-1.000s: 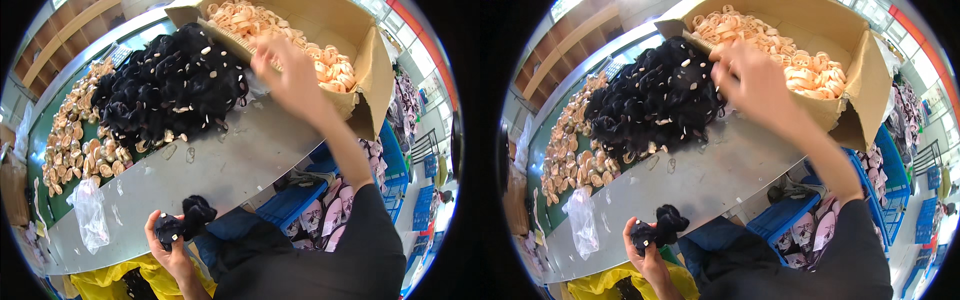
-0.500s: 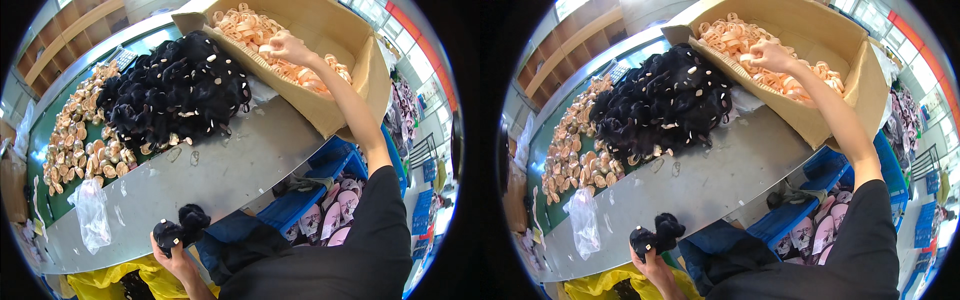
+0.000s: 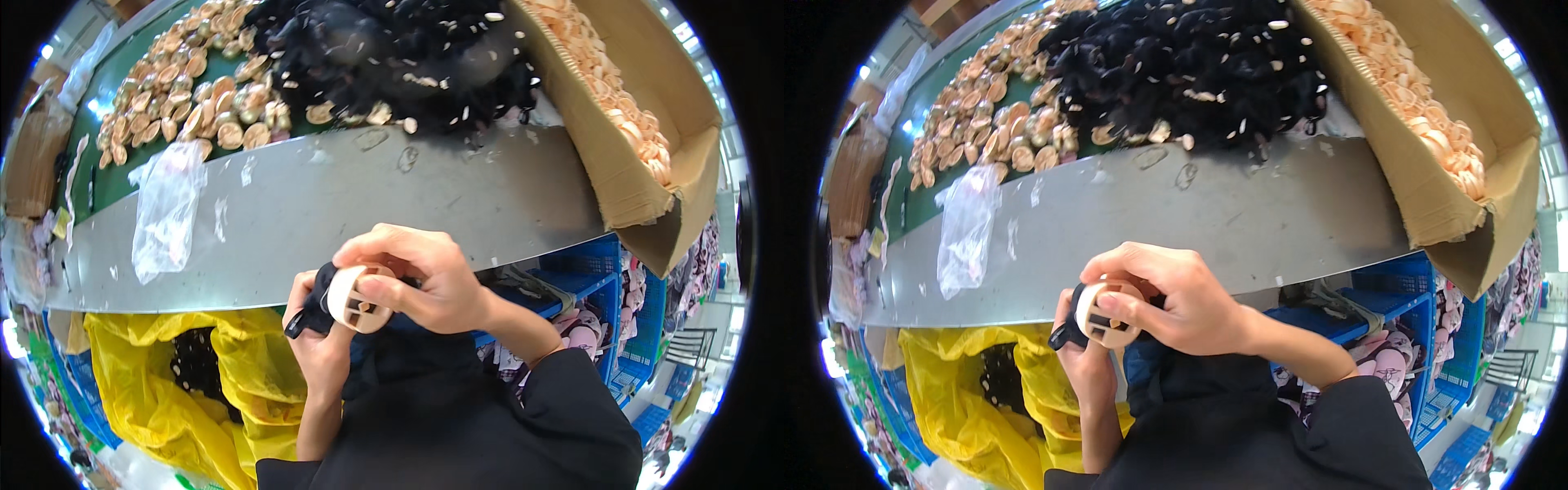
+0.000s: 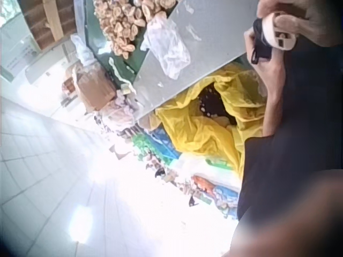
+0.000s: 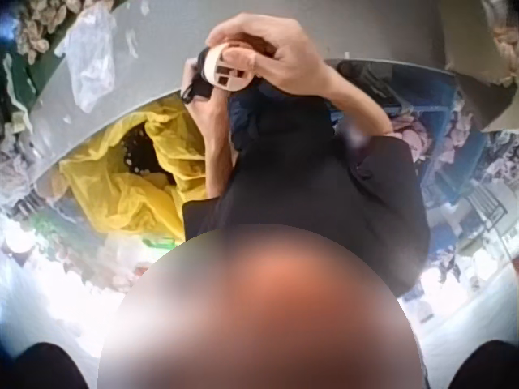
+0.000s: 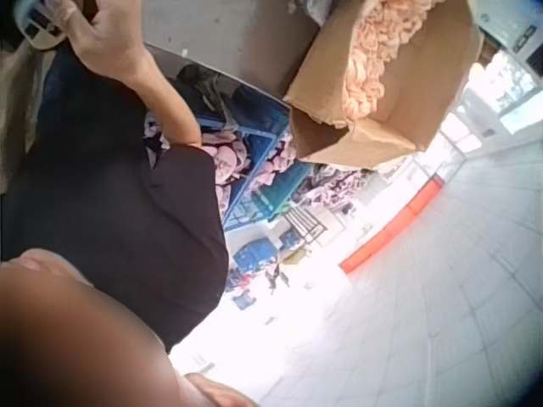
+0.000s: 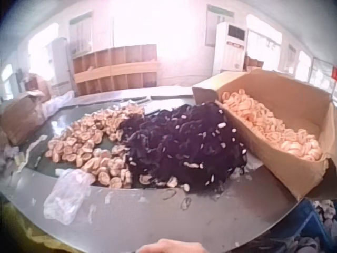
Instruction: The person repeatedly picks up a black fuzzy slipper and a beige sole, presses them together, and places the assembled slipper into a yellow bag. The process is repeated for multiple units.
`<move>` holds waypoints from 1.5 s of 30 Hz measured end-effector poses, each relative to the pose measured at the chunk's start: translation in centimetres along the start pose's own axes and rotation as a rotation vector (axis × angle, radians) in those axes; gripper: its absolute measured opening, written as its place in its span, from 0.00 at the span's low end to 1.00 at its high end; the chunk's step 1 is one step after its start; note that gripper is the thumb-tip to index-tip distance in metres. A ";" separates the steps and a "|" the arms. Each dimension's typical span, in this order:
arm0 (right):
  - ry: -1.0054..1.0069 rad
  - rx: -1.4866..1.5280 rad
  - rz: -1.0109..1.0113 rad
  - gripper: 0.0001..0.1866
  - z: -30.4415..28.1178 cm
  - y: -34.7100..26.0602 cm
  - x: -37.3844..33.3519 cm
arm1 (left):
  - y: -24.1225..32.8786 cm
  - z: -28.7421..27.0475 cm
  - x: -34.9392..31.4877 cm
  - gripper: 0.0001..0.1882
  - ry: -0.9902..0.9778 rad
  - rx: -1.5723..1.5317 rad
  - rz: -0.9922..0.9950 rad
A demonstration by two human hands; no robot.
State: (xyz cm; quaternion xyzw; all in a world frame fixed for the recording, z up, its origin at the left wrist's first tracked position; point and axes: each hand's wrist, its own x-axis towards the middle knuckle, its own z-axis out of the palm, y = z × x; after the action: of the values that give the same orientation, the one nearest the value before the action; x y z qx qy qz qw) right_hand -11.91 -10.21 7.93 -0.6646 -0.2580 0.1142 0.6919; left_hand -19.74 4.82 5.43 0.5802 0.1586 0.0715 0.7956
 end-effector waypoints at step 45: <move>-0.087 0.314 0.229 0.17 -0.1 1.2 -1.4 | -0.2 -2.0 -0.9 0.14 0.110 -0.045 -0.035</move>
State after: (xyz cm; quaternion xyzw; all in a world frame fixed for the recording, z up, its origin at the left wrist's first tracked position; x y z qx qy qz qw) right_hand -12.80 -10.90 6.43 -0.5677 -0.1895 0.2595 0.7579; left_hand -21.24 6.32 4.85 0.5546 0.2107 0.0928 0.7997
